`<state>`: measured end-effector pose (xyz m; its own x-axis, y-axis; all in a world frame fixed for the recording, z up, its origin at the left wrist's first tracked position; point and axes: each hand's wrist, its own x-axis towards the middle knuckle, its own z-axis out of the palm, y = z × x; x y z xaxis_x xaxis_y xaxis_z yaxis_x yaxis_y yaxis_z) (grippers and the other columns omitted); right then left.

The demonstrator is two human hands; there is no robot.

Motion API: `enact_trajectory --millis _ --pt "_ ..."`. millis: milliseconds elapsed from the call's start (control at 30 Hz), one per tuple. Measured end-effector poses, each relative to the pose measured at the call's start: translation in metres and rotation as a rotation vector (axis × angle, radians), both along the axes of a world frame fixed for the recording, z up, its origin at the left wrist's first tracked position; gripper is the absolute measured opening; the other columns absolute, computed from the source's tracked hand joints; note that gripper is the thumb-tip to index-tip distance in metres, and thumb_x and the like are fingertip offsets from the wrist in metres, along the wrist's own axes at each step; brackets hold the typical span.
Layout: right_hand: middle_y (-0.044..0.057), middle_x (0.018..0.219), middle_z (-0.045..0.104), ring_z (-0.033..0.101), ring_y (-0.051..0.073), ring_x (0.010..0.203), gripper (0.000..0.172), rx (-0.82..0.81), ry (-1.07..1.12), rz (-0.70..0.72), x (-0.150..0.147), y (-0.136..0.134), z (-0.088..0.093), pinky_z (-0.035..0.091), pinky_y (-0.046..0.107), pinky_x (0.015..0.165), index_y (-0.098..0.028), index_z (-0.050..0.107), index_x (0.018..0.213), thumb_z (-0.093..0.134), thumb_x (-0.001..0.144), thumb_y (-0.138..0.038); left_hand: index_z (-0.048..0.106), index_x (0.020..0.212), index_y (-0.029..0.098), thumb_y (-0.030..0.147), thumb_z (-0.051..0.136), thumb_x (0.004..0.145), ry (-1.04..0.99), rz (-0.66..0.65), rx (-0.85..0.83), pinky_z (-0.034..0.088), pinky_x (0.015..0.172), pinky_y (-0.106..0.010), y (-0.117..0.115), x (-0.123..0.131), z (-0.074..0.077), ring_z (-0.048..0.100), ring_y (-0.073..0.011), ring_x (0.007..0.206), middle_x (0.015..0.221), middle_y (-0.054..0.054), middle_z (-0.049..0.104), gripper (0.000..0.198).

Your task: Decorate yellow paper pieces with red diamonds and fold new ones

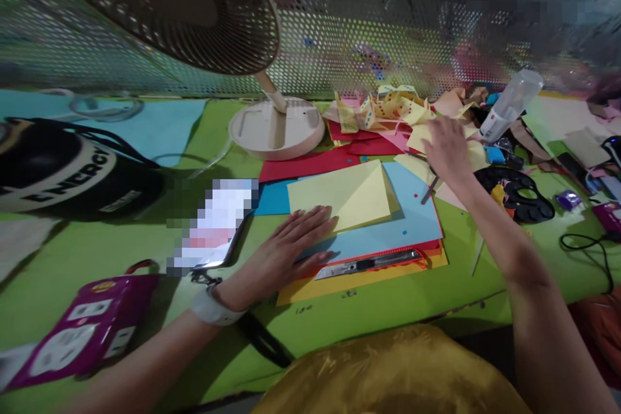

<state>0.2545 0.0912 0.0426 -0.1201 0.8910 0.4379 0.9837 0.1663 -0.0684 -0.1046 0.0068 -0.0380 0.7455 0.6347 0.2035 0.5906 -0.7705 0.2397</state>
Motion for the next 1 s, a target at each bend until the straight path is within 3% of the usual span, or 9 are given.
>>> enact_trajectory --millis 100,167,300,467,600,700,767,900,1000 --pt "0.012 0.114 0.062 0.053 0.027 0.109 0.03 -0.331 -0.02 0.422 -0.035 0.007 -0.013 0.04 0.041 0.095 -0.017 0.061 0.109 0.062 0.086 -0.034 0.043 0.142 0.023 0.049 0.042 0.095 0.027 -0.007 0.012 0.026 0.116 -0.048 -0.001 0.0 0.002 0.031 -0.0266 0.141 0.153 -0.01 0.036 0.054" --pt "0.011 0.116 0.061 0.053 0.027 0.109 0.036 -0.468 -0.055 0.56 -0.056 0.015 -0.021 0.04 0.038 0.094 -0.018 0.062 0.109 0.07 0.079 -0.037 0.044 0.141 0.022 0.048 0.043 0.095 0.033 -0.02 0.02 0.027 0.116 -0.048 -0.001 0.0 0.003 0.032 -0.0268 0.141 0.153 -0.01 0.035 0.053" --pt "0.01 0.108 0.063 0.055 0.024 0.098 0.038 -0.603 -0.096 0.632 -0.077 0.03 -0.028 0.04 0.033 0.082 -0.018 0.063 0.105 0.075 0.074 -0.037 0.044 0.141 0.023 0.047 0.044 0.095 0.006 -0.027 0.018 0.029 0.115 -0.049 -0.002 0.0 0.002 0.032 -0.027 0.141 0.153 -0.01 0.036 0.052" --pt "0.005 0.085 0.063 0.054 0.018 0.081 0.016 -0.665 -0.077 0.668 -0.076 0.027 -0.017 0.035 0.028 0.068 -0.016 0.066 0.081 0.073 0.077 -0.03 0.028 0.148 0.026 0.045 0.046 0.095 -0.043 -0.021 0.003 0.03 0.114 -0.05 -0.002 0.0 0.007 0.036 -0.0263 0.139 0.15 -0.01 0.04 0.06" --pt "0.004 0.085 0.063 0.057 0.016 0.08 0.016 -0.519 0.048 0.758 -0.073 -0.002 0.004 0.037 0.026 0.067 -0.017 0.068 0.084 0.061 0.089 -0.031 0.012 0.152 0.02 0.042 0.052 0.093 -0.186 0.033 0.069 0.037 0.111 -0.048 -0.003 -0.001 0.027 0.041 -0.0271 0.136 0.147 -0.016 0.044 0.075" --pt "0.004 0.082 0.064 0.057 0.016 0.079 0.02 -0.263 0.013 0.831 -0.075 -0.032 0.019 0.041 0.029 0.07 -0.018 0.07 0.086 0.054 0.093 -0.028 0.016 0.152 0.024 0.032 0.061 0.089 -0.284 0.105 0.243 0.038 0.109 -0.051 -0.007 0.0 0.047 0.047 -0.0271 0.132 0.141 -0.014 0.052 0.077" --pt "0.004 0.083 0.065 0.057 0.016 0.081 0.021 -0.067 -0.047 0.857 -0.077 -0.052 0.023 0.044 0.034 0.079 -0.019 0.069 0.087 0.051 0.095 -0.025 0.02 0.151 0.024 0.028 0.065 0.087 -0.26 0.07 0.337 0.038 0.109 -0.052 -0.011 0.002 0.059 0.054 -0.0265 0.125 0.133 -0.012 0.06 0.078" --pt "-0.001 0.081 0.065 0.056 0.013 0.079 0.021 0.252 -0.12 0.878 -0.083 -0.08 0.018 0.043 0.037 0.098 -0.022 0.067 0.09 0.049 0.093 -0.013 0.037 0.143 0.019 0.012 0.058 0.09 -0.168 -0.046 0.481 0.034 0.113 -0.049 -0.02 0.009 0.073 0.062 -0.021 0.115 0.12 -0.008 0.069 0.057" --pt "0.001 0.087 0.067 0.058 0.013 0.083 0.019 0.35 -0.216 0.834 -0.089 -0.091 0.007 0.044 0.04 0.102 -0.018 0.065 0.097 0.049 0.092 -0.01 0.052 0.128 0.012 0.005 0.053 0.091 -0.127 -0.133 0.594 0.036 0.113 -0.047 -0.022 0.02 0.075 0.064 -0.0197 0.112 0.114 -0.009 0.072 0.038"
